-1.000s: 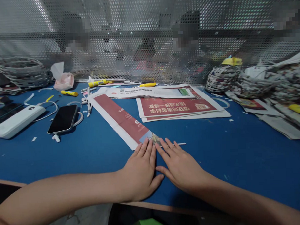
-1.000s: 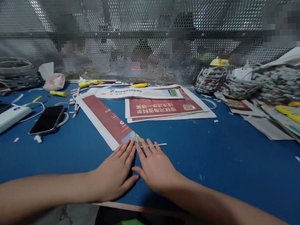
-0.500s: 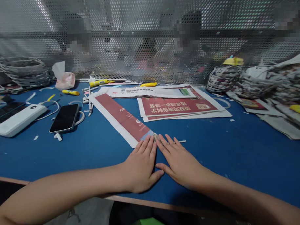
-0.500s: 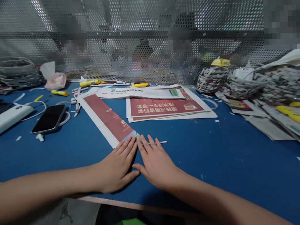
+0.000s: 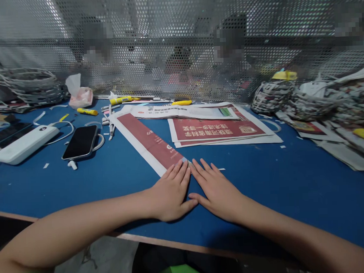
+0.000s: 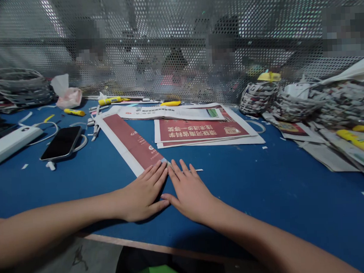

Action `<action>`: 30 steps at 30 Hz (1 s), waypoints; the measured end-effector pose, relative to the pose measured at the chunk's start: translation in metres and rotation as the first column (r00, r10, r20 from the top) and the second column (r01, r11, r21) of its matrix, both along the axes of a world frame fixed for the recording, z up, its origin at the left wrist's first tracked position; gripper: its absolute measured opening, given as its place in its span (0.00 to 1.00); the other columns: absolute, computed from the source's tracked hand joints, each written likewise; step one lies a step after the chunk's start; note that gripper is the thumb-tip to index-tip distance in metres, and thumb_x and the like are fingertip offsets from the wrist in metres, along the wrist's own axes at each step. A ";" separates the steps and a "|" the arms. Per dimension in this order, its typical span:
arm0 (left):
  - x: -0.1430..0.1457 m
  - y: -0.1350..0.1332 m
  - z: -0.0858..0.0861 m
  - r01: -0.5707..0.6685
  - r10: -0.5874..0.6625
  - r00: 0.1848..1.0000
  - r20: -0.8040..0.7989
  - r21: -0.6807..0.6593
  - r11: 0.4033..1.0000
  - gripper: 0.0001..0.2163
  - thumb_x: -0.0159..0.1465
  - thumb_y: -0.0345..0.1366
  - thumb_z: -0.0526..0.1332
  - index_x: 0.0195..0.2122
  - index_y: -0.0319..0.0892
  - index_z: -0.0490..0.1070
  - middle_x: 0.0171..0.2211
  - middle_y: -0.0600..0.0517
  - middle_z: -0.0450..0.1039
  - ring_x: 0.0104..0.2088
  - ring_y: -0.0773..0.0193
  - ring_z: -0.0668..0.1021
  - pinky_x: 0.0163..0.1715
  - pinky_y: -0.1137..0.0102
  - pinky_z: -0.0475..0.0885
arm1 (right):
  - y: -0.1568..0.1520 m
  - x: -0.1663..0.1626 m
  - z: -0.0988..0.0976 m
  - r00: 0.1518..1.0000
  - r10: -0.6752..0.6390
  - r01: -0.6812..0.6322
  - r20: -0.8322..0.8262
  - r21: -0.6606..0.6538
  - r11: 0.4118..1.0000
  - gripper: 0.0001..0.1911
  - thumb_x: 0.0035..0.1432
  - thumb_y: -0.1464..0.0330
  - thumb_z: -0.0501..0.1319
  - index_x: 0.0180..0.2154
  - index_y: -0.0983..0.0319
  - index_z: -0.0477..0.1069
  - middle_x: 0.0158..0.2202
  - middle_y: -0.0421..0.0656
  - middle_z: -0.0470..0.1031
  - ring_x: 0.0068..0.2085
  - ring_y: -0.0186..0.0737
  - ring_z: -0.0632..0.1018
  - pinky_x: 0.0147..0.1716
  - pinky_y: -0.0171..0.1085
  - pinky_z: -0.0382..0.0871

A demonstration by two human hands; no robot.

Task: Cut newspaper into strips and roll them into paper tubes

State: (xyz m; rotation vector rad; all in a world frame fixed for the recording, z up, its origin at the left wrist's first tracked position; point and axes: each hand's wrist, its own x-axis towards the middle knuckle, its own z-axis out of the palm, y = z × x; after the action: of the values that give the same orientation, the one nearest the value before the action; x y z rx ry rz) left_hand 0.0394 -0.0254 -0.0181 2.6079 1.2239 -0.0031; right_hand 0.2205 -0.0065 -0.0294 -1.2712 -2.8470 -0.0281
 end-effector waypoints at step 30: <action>-0.007 0.017 -0.001 0.031 -0.032 1.000 0.001 0.046 0.998 0.39 0.62 0.57 0.40 0.62 0.27 0.37 0.62 0.36 0.30 0.61 0.49 0.34 0.59 0.53 0.39 | 0.033 -0.008 0.004 0.970 -0.103 0.094 -0.221 -0.050 0.994 0.10 0.60 0.69 0.45 0.36 0.62 0.64 0.57 0.48 0.61 0.59 0.48 0.57 0.51 0.52 0.58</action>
State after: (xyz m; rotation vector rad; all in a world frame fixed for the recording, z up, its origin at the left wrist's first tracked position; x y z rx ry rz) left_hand 0.0323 -0.0086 -0.0189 2.6661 1.1960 0.0223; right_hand 0.2124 0.0261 -0.0259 -1.3287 -2.6060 0.1602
